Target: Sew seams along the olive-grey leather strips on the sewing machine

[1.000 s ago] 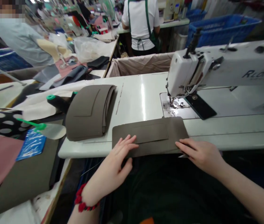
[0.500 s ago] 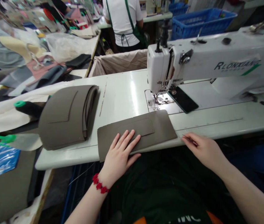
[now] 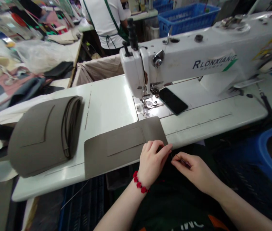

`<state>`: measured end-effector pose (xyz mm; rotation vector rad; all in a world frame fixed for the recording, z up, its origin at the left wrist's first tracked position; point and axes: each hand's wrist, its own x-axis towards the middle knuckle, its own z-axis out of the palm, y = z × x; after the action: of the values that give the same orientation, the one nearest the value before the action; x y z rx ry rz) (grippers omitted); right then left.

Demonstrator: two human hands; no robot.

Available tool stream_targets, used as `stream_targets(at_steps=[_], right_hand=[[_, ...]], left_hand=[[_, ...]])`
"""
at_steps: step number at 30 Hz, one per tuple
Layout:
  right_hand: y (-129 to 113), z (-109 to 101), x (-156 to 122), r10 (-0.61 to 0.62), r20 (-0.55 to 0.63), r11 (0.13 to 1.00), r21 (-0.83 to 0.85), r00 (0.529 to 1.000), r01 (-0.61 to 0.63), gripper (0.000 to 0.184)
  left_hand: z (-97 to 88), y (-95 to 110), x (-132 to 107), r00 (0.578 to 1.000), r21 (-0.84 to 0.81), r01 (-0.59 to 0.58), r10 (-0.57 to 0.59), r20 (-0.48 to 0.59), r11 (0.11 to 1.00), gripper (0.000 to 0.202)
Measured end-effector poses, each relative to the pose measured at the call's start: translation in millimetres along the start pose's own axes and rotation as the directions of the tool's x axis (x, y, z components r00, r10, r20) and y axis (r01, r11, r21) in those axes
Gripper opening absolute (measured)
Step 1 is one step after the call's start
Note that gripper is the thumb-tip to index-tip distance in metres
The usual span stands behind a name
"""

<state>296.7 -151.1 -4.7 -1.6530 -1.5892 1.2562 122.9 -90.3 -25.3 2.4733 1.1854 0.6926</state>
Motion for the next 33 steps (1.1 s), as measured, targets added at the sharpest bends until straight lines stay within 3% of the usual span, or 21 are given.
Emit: stream_targets(at_steps=[3,5,6,7,9,11,14,18,22,27,33], right_hand=[[-3,-8,-10,-0.044,0.243,0.999,0.01,0.969,0.042,0.022],[1,-22,-14,-0.067,0.47,0.998,0.028,0.88,0.06,0.019],[4,-30,-15,-0.059,0.538,0.998,0.025,0.841,0.054,0.019],[8,-39,-14,-0.037,0.552,0.999,0.009,0.833,0.038,0.019],[18,-52,-11,0.024,0.415,0.999,-0.045,0.91,-0.007,0.024],[25,-59,-5,0.06,0.145,0.994,-0.098,0.988,-0.046,0.031],[29,-52,4,0.027,-0.113,0.972,-0.229,0.993,-0.052,0.029],[24,-20,11,-0.101,-0.1,0.91,-0.41,0.99,0.051,0.018],[21,5,14,-0.146,-0.055,0.903,-0.416,0.988,0.111,0.015],[19,13,17,-0.152,-0.088,0.906,-0.41,0.984,0.103,0.017],[15,11,17,-0.069,-0.087,0.904,-0.426,0.994,0.026,0.023]], left_hand=[[5.2,-7,0,0.998,-0.037,-0.022,0.019,-0.066,0.999,0.019],[4.3,-11,-2,0.996,-0.083,-0.041,0.034,-0.078,0.996,0.019],[3.3,-13,-4,0.996,-0.109,-0.052,0.044,-0.074,0.993,0.019],[2.1,-15,-5,0.996,-0.136,-0.063,0.054,-0.068,0.989,0.019],[-0.3,-17,-7,0.996,-0.197,-0.085,0.076,-0.054,0.977,0.02],[-2.5,-18,-7,0.994,-0.257,-0.107,0.099,-0.043,0.961,0.021],[-5.1,-19,-7,0.991,-0.319,-0.131,0.126,-0.037,0.939,0.023],[-7.2,-18,-4,0.991,-0.361,-0.135,0.133,-0.031,0.923,0.025],[-8.1,-18,-2,0.988,-0.36,-0.151,0.144,-0.047,0.921,0.023],[-7.1,-19,-4,0.989,-0.367,-0.144,0.144,-0.028,0.919,0.023],[-9.5,-20,-5,0.987,-0.386,-0.158,0.159,-0.029,0.909,0.023]])
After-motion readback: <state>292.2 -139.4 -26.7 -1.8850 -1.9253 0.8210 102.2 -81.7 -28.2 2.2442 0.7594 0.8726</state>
